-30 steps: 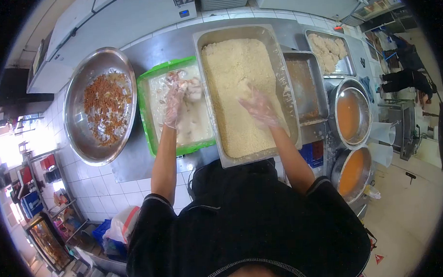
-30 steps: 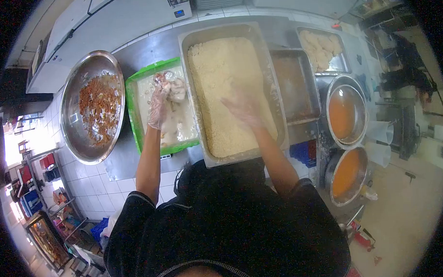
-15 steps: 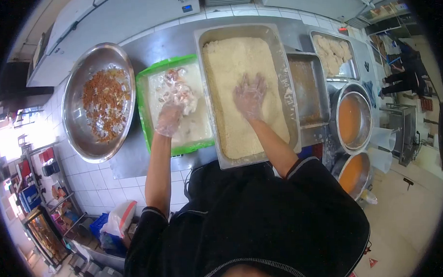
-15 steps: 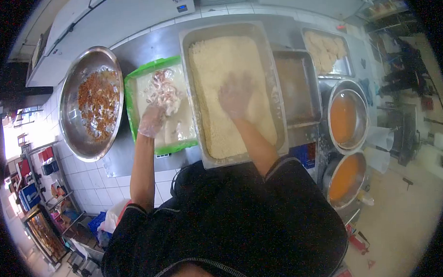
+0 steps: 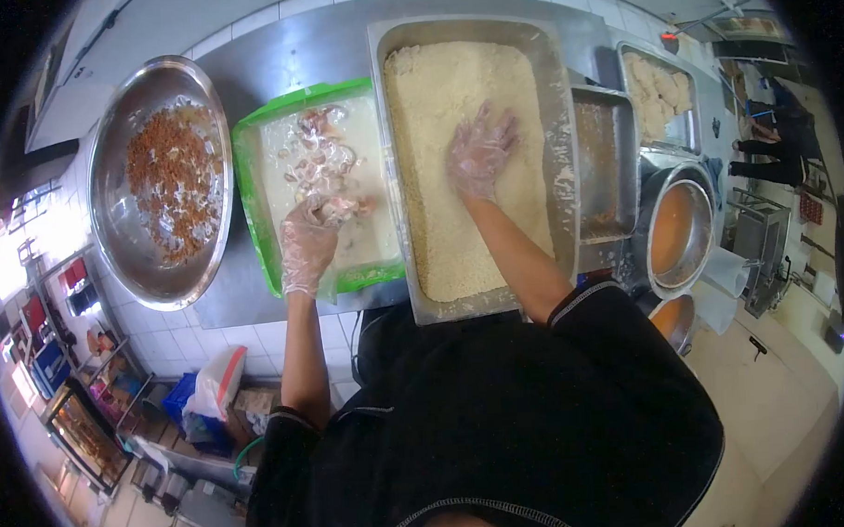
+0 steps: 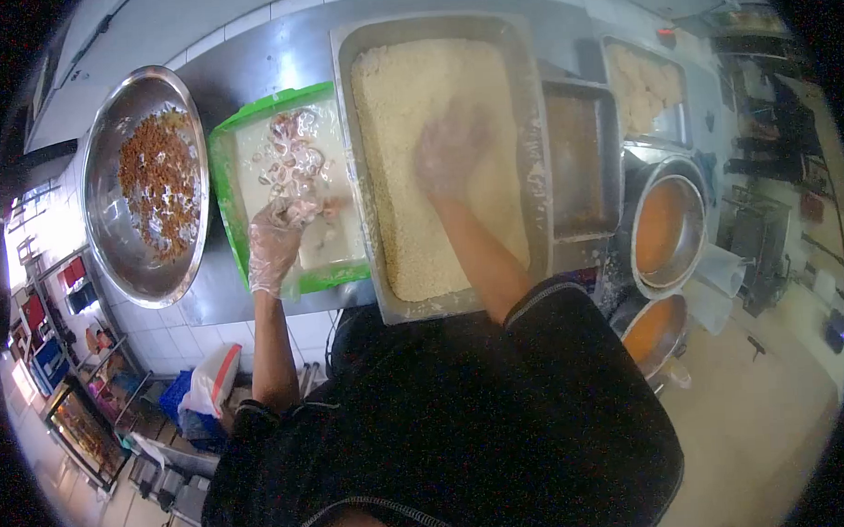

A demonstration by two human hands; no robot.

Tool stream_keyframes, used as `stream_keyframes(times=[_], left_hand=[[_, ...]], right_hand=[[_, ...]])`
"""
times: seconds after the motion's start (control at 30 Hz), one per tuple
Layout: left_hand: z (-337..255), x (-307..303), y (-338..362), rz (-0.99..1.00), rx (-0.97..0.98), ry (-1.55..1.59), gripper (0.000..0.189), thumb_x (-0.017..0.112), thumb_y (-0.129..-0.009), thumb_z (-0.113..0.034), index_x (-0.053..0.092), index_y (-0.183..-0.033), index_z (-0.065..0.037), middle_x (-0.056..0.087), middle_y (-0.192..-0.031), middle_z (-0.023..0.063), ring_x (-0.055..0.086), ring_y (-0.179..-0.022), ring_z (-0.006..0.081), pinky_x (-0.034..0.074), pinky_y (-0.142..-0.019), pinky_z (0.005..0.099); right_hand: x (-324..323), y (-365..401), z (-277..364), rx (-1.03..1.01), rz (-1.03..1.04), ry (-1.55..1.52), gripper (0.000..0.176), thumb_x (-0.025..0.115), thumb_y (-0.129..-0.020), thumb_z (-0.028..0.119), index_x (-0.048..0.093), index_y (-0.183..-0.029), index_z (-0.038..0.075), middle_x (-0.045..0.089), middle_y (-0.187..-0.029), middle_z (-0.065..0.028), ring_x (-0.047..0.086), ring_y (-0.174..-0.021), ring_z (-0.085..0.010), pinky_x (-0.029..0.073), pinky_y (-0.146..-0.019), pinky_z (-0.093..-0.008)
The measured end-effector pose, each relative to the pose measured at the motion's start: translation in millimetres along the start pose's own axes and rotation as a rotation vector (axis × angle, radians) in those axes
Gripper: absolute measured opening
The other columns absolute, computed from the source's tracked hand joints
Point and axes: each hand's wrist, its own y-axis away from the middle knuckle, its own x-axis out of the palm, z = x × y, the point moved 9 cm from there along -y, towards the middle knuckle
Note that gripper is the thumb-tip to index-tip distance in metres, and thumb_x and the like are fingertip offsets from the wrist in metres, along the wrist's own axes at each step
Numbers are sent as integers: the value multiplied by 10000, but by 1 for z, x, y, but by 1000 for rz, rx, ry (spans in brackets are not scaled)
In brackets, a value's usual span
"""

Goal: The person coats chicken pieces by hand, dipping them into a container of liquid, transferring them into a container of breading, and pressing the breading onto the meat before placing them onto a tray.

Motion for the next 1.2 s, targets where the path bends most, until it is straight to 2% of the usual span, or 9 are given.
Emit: stream_keyframes(times=[0.23, 0.3, 0.37, 0.43, 0.63, 0.7, 0.77, 0.83, 1.2], left_hand=[[-30, -11, -1, -79, 78, -213, 284, 691, -810, -68, 742, -1090, -66, 717, -868, 212, 695, -761, 333, 529, -709, 396], [-34, -12, -3, -100, 107, -225, 296, 682, -802, -61, 740, -1092, -66, 711, -852, 209, 686, -748, 343, 525, -699, 405], [-31, -15, -3, -98, 45, -250, 298, 684, -798, -66, 739, -1092, -66, 705, -841, 206, 679, -737, 345, 521, -689, 412], [-30, -14, -3, -110, 64, -253, 282, 681, -793, -67, 736, -1070, -53, 691, -819, 206, 667, -718, 343, 513, -674, 419], [-38, -13, 10, -102, 135, -200, 208, 691, -783, -90, 717, -979, -24, 655, -759, 202, 636, -677, 357, 496, -645, 434], [-41, -15, 1, -123, 168, -194, 203, 695, -783, -98, 714, -968, -17, 655, -758, 200, 639, -680, 352, 498, -648, 431], [-24, -14, 7, -85, 113, -226, 216, 697, -784, -103, 718, -978, -12, 662, -767, 199, 648, -692, 342, 505, -658, 425], [-20, -13, 12, -73, 57, -249, 241, 694, -783, -103, 721, -1003, -7, 666, -771, 198, 657, -699, 329, 509, -663, 424], [-10, -16, 14, -122, 37, -155, 255, 774, -839, -136, 747, -1066, -23, 730, -854, 130, 618, -719, 156, 517, -701, 332]], right_hand=[[18, 4, 4, -149, -33, -54, 676, 442, -1004, 473, 398, -1554, 82, 299, -1545, -356, 296, -1454, -471, 144, -1188, -631], [21, 17, 12, -277, -77, 1044, 681, 455, -999, 474, 398, -1554, 84, 308, -1540, -350, 288, -1459, -470, 151, -1187, -631], [19, 27, 9, -281, -17, 1057, 686, 465, -995, 476, 397, -1555, 85, 308, -1544, -344, 273, -1469, -464, 150, -1190, -627], [10, 38, -3, -166, 145, -3, 691, 471, -994, 478, 395, -1556, 85, 299, -1556, -336, 251, -1483, -454, 141, -1194, -621], [-9, 31, -2, -289, 189, -92, 683, 529, -975, 441, 404, -1552, 96, 283, -1552, -345, 218, -1482, -479, 138, -1193, -616], [-26, -2, 11, -279, -285, 808, 682, 536, -971, 437, 408, -1550, 100, 282, -1537, -358, 222, -1470, -487, 145, -1185, -619], [-20, -11, 16, -281, -361, 859, 678, 535, -969, 434, 411, -1549, 105, 275, -1535, -358, 229, -1465, -477, 146, -1180, -619], [14, -27, 5, -272, -45, 83, 671, 527, -971, 433, 411, -1550, 112, 263, -1545, -346, 237, -1467, -448, 142, -1177, -616], [-10, -3, -22, -339, -36, -123, 685, 625, -950, 314, 398, -1538, 46, 448, -1507, -236, 436, -1390, -362, 349, -1142, -480]])
